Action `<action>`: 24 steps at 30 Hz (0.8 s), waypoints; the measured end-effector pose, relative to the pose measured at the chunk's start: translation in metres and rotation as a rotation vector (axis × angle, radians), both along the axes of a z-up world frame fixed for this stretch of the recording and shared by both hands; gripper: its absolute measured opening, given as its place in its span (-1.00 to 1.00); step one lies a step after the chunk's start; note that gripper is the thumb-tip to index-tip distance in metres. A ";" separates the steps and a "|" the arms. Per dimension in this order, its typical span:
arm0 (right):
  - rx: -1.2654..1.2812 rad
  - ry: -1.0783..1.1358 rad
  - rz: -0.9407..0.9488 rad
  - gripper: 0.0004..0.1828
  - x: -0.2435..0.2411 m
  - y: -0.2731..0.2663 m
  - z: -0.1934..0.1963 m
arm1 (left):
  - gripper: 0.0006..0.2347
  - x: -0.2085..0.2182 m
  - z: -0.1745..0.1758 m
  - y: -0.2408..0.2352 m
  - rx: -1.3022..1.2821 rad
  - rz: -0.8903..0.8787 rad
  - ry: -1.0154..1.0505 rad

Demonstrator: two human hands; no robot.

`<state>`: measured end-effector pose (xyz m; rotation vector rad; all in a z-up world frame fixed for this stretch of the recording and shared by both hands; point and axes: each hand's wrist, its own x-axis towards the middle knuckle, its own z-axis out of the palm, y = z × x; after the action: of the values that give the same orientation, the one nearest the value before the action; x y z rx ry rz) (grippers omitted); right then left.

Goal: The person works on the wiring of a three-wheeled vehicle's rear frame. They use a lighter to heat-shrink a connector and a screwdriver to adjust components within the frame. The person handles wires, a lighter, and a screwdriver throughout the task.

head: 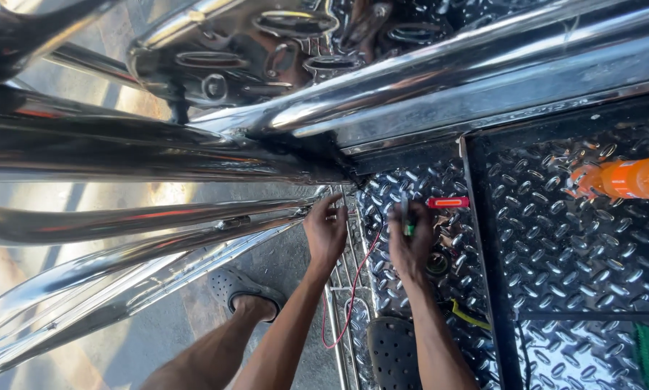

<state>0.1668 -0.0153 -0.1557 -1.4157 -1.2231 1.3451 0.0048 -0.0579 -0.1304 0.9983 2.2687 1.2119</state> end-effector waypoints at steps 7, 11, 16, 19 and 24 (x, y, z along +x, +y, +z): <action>0.068 -0.199 0.220 -0.64 -0.041 0.022 0.024 | -0.83 -0.009 -0.031 0.013 -0.292 0.016 0.217; 0.156 -0.218 0.145 -0.69 -0.044 0.033 0.010 | -0.89 -0.010 -0.040 0.016 -0.268 -0.046 0.316; 0.297 -0.152 0.051 -0.67 -0.042 0.052 -0.021 | -0.95 -0.004 -0.033 0.020 -0.295 0.001 0.303; 0.397 -0.147 0.002 -0.65 -0.045 0.065 -0.041 | -0.93 -0.005 -0.038 0.020 -0.284 -0.018 0.348; 0.515 -0.289 -0.184 -0.63 -0.047 0.078 -0.045 | -0.97 -0.001 -0.055 0.026 -0.117 -0.005 0.258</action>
<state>0.1200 0.0623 -0.2010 -1.3282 -1.4552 0.6466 0.0038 -0.0323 -0.1852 1.1726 2.4979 0.9828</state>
